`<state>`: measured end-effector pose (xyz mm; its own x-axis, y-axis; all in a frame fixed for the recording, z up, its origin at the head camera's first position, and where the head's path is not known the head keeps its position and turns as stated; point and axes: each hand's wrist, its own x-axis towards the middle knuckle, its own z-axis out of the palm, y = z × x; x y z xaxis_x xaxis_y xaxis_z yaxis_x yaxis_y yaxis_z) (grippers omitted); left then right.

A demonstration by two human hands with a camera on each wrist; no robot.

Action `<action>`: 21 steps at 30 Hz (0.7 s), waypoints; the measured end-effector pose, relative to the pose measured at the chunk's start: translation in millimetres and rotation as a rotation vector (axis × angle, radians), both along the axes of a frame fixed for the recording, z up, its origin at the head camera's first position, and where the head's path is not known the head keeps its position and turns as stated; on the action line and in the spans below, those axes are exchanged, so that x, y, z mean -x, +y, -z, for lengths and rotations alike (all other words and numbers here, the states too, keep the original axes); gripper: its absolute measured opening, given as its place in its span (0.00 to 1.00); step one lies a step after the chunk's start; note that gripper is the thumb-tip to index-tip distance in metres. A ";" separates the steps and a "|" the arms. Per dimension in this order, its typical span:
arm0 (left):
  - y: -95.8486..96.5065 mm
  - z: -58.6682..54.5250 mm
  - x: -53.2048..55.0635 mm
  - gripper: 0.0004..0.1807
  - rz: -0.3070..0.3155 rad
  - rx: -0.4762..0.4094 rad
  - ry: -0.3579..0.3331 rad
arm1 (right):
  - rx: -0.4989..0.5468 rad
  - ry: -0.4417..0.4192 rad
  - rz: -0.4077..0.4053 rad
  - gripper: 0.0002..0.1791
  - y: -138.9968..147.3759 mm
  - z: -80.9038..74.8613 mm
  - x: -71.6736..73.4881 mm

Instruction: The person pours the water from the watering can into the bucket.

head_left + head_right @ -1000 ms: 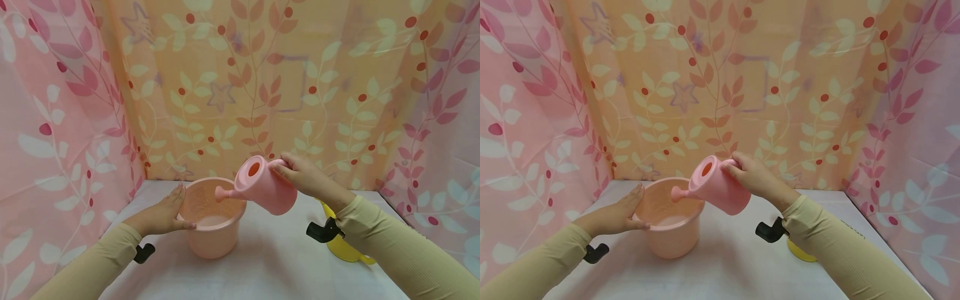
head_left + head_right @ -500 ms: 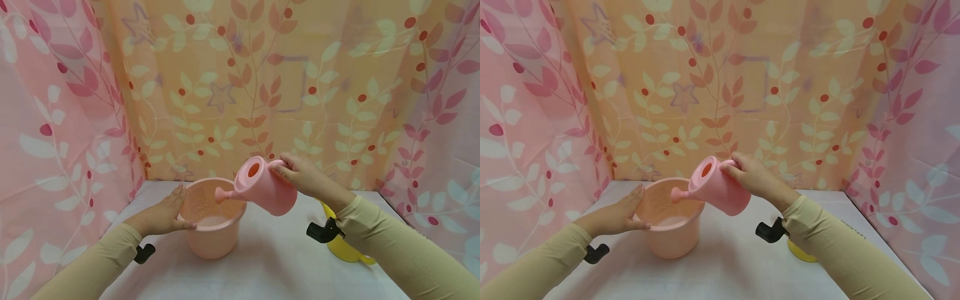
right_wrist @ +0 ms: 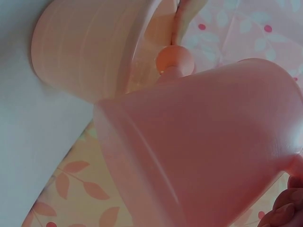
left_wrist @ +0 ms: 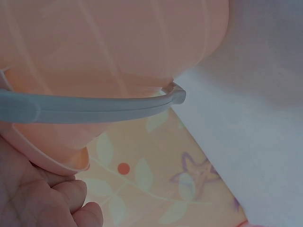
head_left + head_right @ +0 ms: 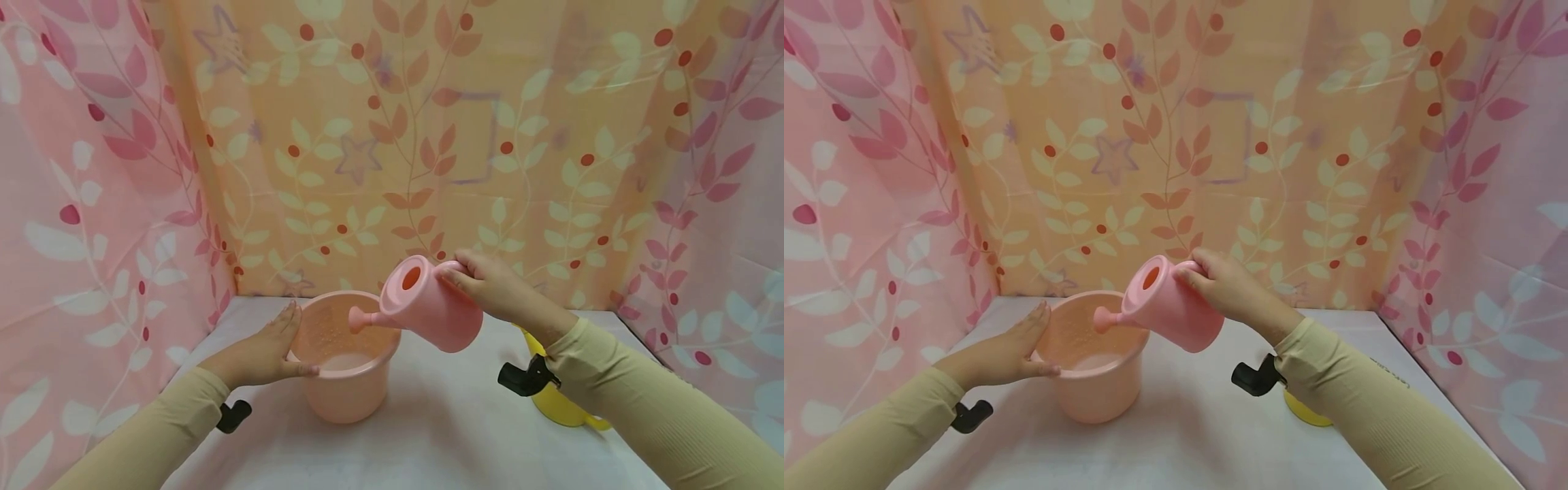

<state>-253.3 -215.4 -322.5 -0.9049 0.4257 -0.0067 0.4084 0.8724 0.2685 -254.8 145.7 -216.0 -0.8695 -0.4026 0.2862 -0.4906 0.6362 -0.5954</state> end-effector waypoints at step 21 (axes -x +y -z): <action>-0.5 1.1 1.2 0.68 -0.007 -0.001 -0.009 | 0.012 -0.017 -0.006 0.14 0.1 0.1 0.0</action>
